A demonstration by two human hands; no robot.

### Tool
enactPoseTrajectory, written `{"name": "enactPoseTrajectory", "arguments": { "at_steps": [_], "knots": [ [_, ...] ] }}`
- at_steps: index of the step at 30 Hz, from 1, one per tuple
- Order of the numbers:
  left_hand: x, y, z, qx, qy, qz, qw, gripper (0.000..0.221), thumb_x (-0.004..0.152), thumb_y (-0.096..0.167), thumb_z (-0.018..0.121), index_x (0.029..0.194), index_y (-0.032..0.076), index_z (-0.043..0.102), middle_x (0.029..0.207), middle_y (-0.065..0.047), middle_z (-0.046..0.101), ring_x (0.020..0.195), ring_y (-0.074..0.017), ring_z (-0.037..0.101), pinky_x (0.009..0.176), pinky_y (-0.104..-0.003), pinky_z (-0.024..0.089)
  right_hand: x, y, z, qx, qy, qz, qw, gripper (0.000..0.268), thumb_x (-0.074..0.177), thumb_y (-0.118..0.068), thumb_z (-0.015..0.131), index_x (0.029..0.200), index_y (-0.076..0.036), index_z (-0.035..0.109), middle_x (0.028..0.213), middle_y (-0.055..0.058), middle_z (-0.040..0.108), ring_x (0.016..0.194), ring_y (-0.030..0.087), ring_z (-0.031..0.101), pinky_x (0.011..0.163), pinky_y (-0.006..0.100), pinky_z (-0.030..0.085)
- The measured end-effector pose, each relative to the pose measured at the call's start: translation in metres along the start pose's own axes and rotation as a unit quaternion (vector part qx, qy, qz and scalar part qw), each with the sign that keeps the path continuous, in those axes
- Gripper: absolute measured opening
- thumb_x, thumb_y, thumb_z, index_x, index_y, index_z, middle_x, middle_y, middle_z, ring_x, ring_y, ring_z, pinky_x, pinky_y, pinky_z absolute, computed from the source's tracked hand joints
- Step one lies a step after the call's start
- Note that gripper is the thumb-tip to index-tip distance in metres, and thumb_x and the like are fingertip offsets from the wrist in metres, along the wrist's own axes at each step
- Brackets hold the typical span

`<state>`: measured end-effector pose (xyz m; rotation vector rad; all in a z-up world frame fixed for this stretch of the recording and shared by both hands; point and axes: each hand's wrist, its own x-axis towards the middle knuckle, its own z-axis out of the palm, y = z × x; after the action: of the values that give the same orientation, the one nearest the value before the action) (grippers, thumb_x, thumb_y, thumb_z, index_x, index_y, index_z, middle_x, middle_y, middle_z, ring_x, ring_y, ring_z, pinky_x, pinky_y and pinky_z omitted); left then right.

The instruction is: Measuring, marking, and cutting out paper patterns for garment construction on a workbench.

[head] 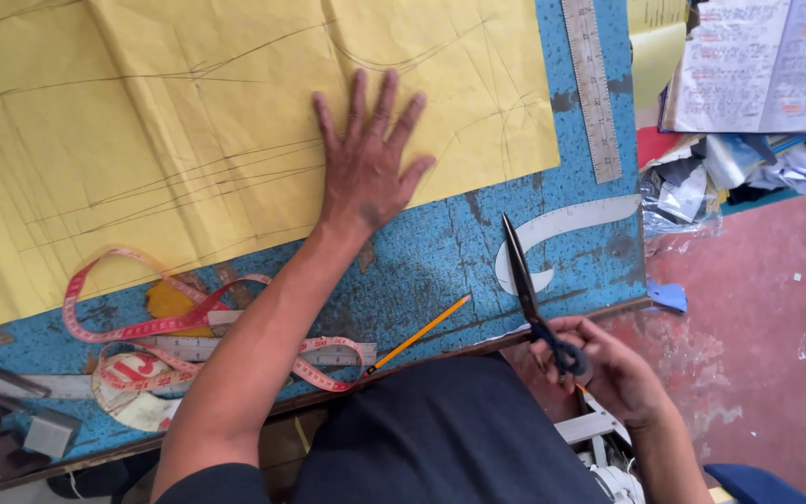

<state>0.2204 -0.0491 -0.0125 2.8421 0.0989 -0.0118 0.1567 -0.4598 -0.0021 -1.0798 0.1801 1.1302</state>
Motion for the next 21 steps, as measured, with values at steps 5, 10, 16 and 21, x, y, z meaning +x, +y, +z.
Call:
{"name": "enactPoseTrajectory", "arguments": {
  "at_steps": [5, 10, 16, 21],
  "knots": [
    [0.004, 0.032, 0.023, -0.06, 0.055, 0.16, 0.984, 0.071, 0.093, 0.057, 0.071, 0.151, 0.02, 0.051, 0.163, -0.012, 0.037, 0.154, -0.0295, 0.023, 0.123, -0.066, 0.006, 0.003, 0.008, 0.01, -0.07, 0.054, -0.007, 0.996, 0.04, 0.094, -0.006, 0.065, 0.132, 0.0, 0.051, 0.094, 0.015, 0.068, 0.07, 0.021, 0.064, 0.059, 0.031, 0.051],
    [0.009, 0.035, 0.04, -0.055, 0.088, 0.171, 0.98, 0.067, 0.095, 0.059, 0.069, 0.147, 0.019, 0.058, 0.161, -0.012, 0.042, 0.153, -0.0322, 0.029, 0.122, -0.067, 0.009, 0.017, 0.019, 0.01, -0.142, 0.133, -0.049, 0.98, 0.034, 0.093, -0.012, 0.07, 0.121, 0.001, 0.057, 0.079, 0.014, 0.068, 0.067, 0.022, 0.066, 0.055, 0.031, 0.052],
    [0.012, 0.034, 0.04, -0.065, 0.133, 0.175, 0.973, 0.058, 0.096, 0.056, 0.069, 0.142, 0.02, 0.063, 0.155, -0.011, 0.05, 0.149, -0.0333, 0.037, 0.12, -0.069, 0.015, 0.041, 0.012, 0.022, -0.087, 0.089, -0.126, 0.984, 0.022, 0.097, -0.016, 0.067, 0.104, 0.001, 0.055, 0.071, 0.017, 0.064, 0.052, 0.016, 0.054, 0.05, 0.025, 0.045],
    [0.029, 0.024, 0.04, -0.031, 0.146, 0.142, 0.979, 0.059, 0.103, 0.063, 0.053, 0.147, 0.024, 0.059, 0.159, -0.01, 0.047, 0.15, -0.0338, 0.034, 0.117, -0.068, 0.015, 0.061, 0.002, 0.028, -0.103, 0.113, -0.148, 0.977, 0.026, 0.097, -0.015, 0.068, 0.113, 0.003, 0.058, 0.072, 0.011, 0.063, 0.056, 0.013, 0.057, 0.048, 0.022, 0.041]
  ]
}}
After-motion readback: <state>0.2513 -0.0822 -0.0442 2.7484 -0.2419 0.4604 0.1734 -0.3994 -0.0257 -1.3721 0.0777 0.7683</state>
